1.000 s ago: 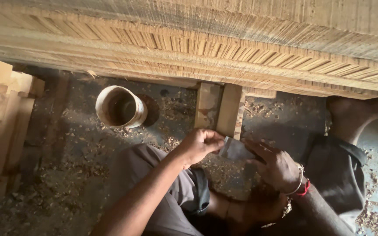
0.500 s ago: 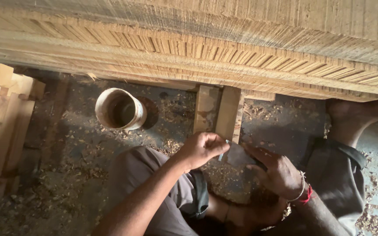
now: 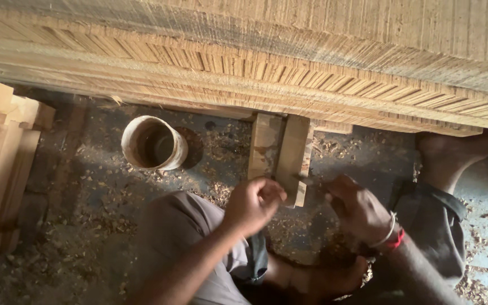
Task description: The person sits on the floor and uses a chisel and mallet to carve a decorative pattern into the edge of a large wooden plank. They repeatedly strike the chisel to remove wood shavings and occasionally pause to inspect the carved surface.
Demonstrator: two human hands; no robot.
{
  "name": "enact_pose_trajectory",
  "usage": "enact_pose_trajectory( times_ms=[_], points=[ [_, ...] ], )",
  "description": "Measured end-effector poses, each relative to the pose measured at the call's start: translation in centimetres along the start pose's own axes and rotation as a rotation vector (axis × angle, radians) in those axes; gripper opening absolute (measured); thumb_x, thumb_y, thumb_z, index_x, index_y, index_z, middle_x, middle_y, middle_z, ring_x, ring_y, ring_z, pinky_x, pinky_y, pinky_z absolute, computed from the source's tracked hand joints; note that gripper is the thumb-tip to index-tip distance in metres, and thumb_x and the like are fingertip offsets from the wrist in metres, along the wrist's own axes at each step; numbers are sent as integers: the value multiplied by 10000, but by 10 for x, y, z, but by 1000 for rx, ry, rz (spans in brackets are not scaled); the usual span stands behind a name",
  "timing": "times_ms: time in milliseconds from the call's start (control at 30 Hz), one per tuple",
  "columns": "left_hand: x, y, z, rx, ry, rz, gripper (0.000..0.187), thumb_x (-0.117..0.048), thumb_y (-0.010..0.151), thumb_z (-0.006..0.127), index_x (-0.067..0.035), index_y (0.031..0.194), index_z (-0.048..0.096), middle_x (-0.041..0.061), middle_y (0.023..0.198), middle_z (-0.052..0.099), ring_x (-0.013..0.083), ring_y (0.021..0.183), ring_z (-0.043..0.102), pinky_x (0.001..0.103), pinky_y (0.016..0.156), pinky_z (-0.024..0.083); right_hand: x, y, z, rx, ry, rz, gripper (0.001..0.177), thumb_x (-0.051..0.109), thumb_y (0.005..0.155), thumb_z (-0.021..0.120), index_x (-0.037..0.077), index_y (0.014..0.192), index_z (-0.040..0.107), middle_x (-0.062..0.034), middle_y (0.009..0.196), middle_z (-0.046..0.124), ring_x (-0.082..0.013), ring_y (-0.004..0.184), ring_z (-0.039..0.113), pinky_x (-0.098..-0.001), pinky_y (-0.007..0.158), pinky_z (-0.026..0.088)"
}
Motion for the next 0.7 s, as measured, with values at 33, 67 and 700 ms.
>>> enact_pose_trajectory(
  times_ms=[33,67,700],
  points=[
    [-27,-12,-3,-105,134,202,344,-315,959,703,-60,1189,718,104,1118,774,214,1007,744,374,930,619,-13,6,4,55,8,56,249,74,908,635,61,1152,679,-145,933,737,-291,738,730,-416,633,580],
    [-54,-27,-3,-209,268,405,367,-301,984,673,-56,1256,701,116,1201,766,224,1096,746,389,983,614,-26,12,8,110,16,112,200,83,944,618,58,1136,669,-138,884,739,-281,687,730,-423,612,576],
    [-70,-35,62,55,829,293,1026,-482,808,774,90,1518,303,319,1592,304,433,1469,320,560,1206,235,26,32,37,389,-679,79,392,212,968,583,193,1359,579,-97,1062,707,-272,905,735,-416,757,626]
  ],
)
Point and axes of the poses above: each hand's wrist, its own y-axis towards the middle knuckle, its own z-axis out of the palm, x = y × z, the point moved 10 cm from there along y, towards the middle knuckle
